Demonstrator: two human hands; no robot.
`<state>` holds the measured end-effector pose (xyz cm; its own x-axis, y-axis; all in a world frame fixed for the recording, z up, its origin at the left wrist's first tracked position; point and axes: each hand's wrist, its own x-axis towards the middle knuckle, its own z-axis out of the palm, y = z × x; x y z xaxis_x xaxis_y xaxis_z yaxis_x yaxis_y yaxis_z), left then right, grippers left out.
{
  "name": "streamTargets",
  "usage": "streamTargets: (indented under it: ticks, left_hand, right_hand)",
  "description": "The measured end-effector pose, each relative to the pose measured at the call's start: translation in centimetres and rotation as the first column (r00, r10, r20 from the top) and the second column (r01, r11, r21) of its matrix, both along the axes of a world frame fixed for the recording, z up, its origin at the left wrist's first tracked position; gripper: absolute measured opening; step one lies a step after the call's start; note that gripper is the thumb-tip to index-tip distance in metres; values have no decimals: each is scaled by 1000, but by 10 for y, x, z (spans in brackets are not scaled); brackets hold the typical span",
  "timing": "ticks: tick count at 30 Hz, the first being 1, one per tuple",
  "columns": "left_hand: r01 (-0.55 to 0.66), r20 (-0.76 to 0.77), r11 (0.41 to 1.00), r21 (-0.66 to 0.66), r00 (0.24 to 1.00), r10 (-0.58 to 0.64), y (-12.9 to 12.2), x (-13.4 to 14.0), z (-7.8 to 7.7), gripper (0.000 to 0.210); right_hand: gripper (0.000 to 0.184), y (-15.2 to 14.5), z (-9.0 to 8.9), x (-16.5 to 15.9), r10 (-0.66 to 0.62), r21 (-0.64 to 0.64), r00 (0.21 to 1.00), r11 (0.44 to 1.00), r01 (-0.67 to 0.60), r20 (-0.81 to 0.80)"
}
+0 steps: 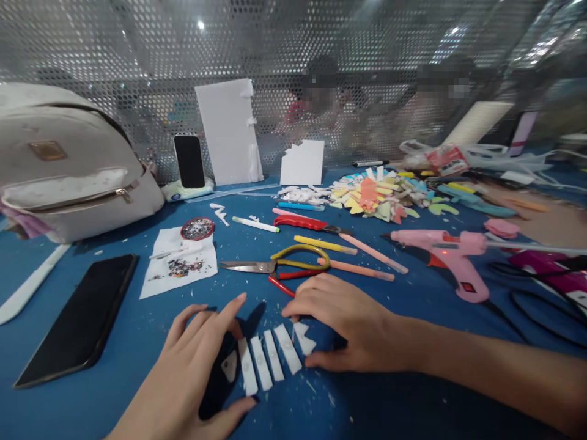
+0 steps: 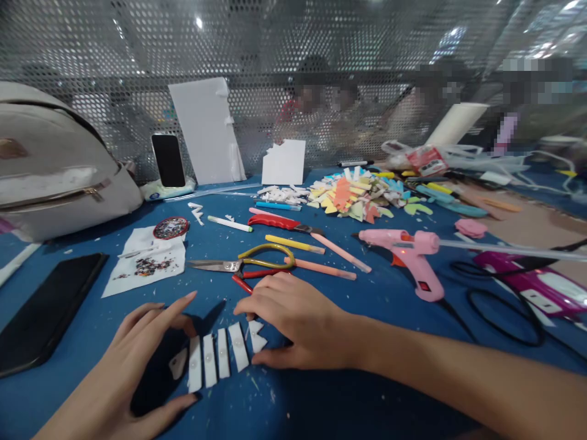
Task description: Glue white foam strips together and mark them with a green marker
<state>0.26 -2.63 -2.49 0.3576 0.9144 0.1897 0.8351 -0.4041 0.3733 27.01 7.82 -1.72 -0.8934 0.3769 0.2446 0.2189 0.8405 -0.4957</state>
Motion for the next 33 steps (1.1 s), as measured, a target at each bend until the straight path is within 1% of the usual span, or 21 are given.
streamTargets:
  ticks: [5, 10, 17, 23, 28, 33]
  left_hand:
    - [15, 17, 1000, -13, 1000, -15, -1, -2, -1, 79]
    - [16, 5, 1000, 11, 1000, -16, -1, -2, 1, 78]
    - [21, -46, 999, 49, 999, -19, -2, -7, 0, 79]
    - [47, -46, 997, 69, 998, -44, -1, -8, 2, 76]
    - [34, -57, 998, 54, 998, -30, -1, -8, 2, 75]
    - [22, -65, 997, 72, 998, -18, -1, -8, 2, 72]
  right_hand:
    - [43, 0, 1, 0, 3, 41, 1000, 999, -4, 28]
    - [43, -1, 1, 0, -2, 51, 1000, 999, 1, 19]
    - [45, 0, 0, -1, 0, 19, 1000, 1000, 0, 9]
    - [43, 0, 1, -1, -6, 9, 1000, 1000, 6, 14]
    - [43, 0, 0, -1, 10, 6, 1000, 1000, -10, 3]
    - [44, 0, -1, -1, 27, -10, 999, 1000, -28, -22]
